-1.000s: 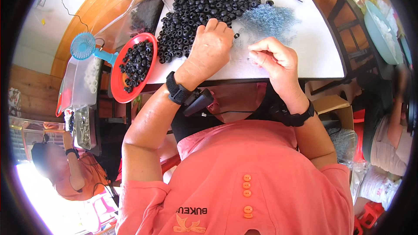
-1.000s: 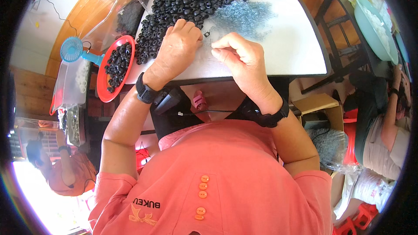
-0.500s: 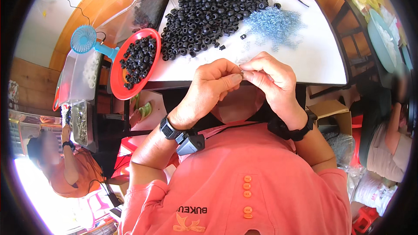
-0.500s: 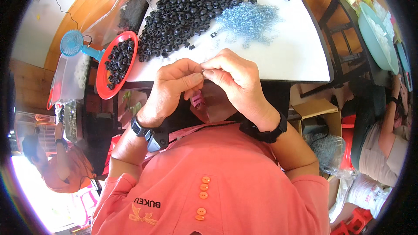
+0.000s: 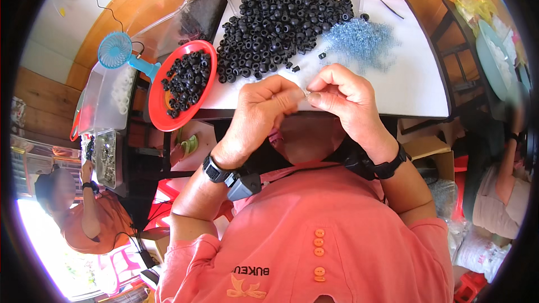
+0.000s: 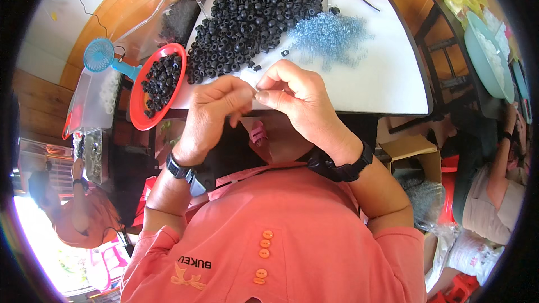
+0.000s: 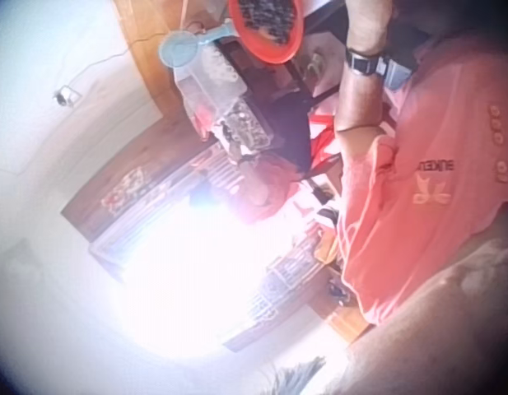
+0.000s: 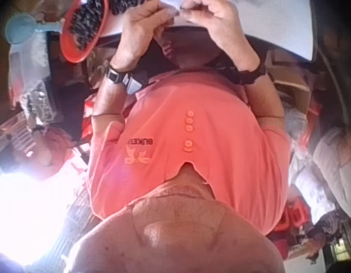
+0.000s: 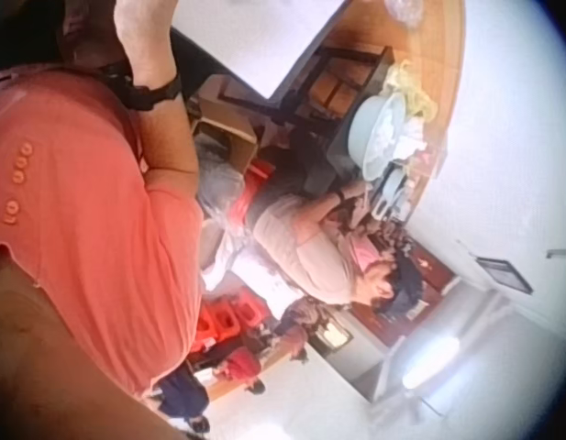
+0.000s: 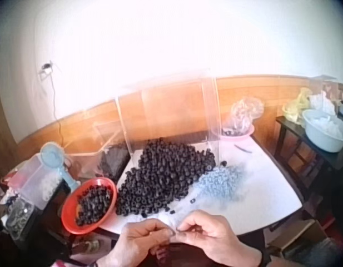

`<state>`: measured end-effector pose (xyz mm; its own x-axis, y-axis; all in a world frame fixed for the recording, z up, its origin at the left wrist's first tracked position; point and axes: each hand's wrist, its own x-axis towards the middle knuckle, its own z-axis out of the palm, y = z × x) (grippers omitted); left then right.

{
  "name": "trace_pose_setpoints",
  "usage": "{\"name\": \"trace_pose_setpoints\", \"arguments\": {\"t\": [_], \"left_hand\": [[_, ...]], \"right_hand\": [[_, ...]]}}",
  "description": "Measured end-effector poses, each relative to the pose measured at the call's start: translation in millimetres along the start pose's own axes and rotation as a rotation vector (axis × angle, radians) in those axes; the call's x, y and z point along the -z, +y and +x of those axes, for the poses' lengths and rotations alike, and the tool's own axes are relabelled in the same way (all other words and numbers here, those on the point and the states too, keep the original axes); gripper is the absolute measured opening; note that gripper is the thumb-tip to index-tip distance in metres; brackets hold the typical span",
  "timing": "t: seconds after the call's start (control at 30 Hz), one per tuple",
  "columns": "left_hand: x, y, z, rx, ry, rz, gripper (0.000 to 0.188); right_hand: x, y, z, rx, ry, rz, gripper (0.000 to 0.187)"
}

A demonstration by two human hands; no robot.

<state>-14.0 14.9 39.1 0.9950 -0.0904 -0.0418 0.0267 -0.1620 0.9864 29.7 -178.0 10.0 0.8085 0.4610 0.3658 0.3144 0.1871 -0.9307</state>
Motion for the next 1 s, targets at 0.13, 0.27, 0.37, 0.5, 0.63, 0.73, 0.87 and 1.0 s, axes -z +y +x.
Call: {"name": "trace_pose_setpoints", "arguments": {"t": [0.13,0.27,0.37,0.5,0.63,0.73,0.87,1.0], "left_hand": [[25,-2,46,-0.506,0.356,0.774,0.013],[35,-5,86,-0.595,0.383,1.13,0.019],[33,-13,104,-0.6,0.34,1.259,0.022],[33,-7,109,-0.6,0.31,1.238,0.019],[25,5,69,-0.471,0.185,0.767,0.013],[11,-8,28,-0.611,0.15,0.893,0.013],[-2,-32,11,-0.678,0.227,0.996,0.015],[-6,-29,11,-0.687,0.26,1.024,0.016]], "right_hand": [[13,10,0,-0.075,0.109,0.12,0.01],[16,14,0,-0.06,0.131,0.19,0.009],[15,16,-1,-0.042,0.124,0.188,0.01],[16,16,-4,-0.019,0.115,0.199,0.01],[21,19,-8,-0.032,0.122,0.203,0.01],[17,17,-8,-0.009,0.117,0.185,0.01],[13,14,-6,-0.009,0.119,0.16,0.01],[10,17,-8,0.011,0.127,0.135,0.01]]}}
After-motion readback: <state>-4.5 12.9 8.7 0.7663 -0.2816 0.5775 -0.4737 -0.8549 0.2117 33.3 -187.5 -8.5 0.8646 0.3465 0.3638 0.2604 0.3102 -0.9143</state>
